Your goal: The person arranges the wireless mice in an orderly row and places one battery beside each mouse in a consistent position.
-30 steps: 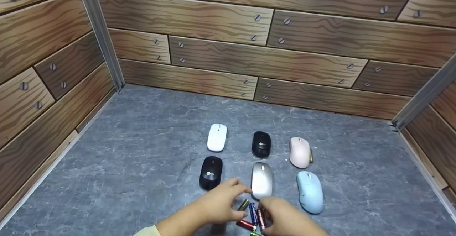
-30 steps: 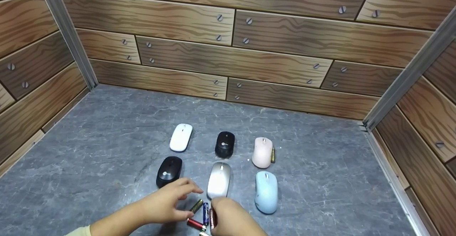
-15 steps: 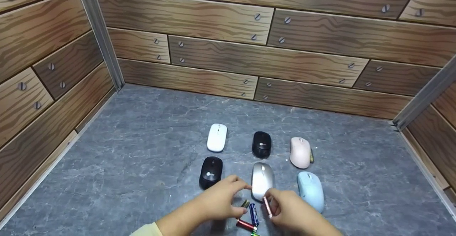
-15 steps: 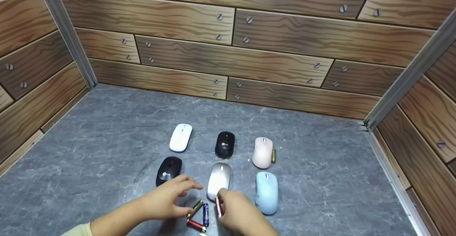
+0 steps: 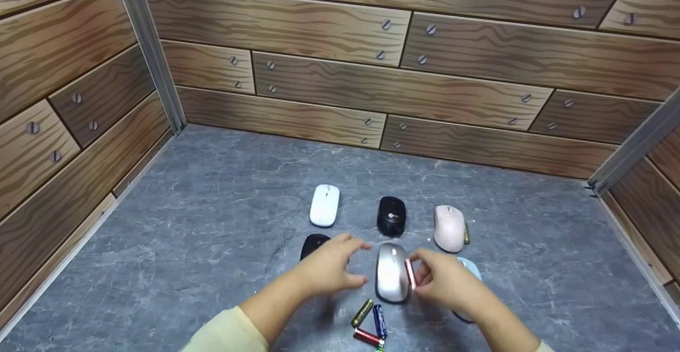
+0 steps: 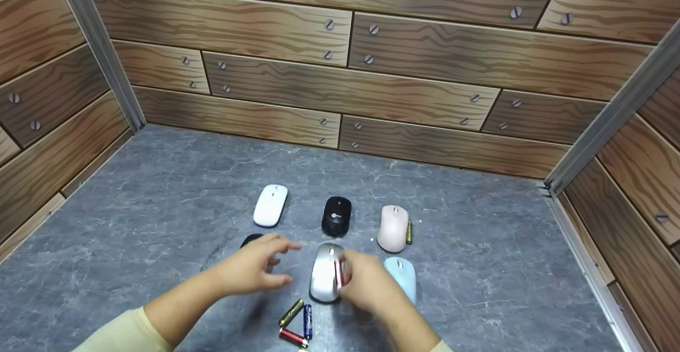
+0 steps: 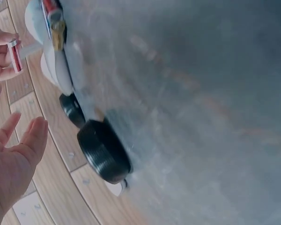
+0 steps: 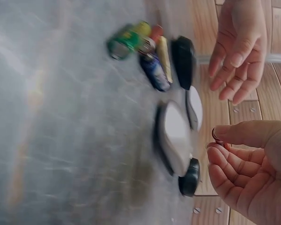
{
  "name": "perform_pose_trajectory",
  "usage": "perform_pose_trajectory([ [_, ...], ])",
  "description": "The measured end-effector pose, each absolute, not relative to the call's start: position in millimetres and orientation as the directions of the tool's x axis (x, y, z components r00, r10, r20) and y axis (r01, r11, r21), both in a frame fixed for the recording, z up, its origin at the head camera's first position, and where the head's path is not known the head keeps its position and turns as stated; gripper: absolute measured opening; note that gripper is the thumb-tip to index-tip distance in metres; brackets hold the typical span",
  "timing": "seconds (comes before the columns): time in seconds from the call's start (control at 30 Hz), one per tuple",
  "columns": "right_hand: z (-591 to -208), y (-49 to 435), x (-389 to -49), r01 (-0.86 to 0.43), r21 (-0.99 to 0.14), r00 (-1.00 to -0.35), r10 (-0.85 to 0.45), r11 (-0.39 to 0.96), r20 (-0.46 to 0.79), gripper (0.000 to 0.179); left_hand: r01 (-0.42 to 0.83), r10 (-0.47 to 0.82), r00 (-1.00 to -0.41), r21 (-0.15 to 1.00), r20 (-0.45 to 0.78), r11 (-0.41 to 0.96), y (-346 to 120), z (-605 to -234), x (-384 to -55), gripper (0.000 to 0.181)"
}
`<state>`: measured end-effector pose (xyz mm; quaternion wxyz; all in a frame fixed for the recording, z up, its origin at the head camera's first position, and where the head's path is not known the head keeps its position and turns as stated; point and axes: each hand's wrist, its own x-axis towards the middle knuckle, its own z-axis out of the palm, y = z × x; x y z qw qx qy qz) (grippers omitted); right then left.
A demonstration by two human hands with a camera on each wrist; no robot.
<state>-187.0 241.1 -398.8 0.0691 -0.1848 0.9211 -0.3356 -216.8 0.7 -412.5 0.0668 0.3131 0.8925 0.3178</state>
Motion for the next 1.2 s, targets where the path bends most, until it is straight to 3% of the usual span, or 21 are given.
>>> perform_pose_trajectory([
  [0.3, -384.2, 247.7, -225.9, -0.155, -0.682, -0.966, -0.253, 0.714, -0.045, 0.043, 0.452, 0.522, -0.848, 0.641, 0.092, 0.620, 4.4, -406.1, -253.4, 0.056],
  [0.77, -395.2, 250.9, -279.5, -0.026, -0.541, -0.995, -0.076, 0.840, -0.070, 0.044, 0.323, 0.398, -0.917, 0.632, 0.025, 0.704, 17.8, -397.9, -294.9, 0.056],
  [1.2, -430.4, 250.0, -296.6, -0.067, -0.392, -0.996, -0.087, 0.917, -0.034, 0.033, 0.282, 0.388, -0.921, 0.636, -0.029, 0.718, 37.0, -407.9, -299.8, 0.056],
])
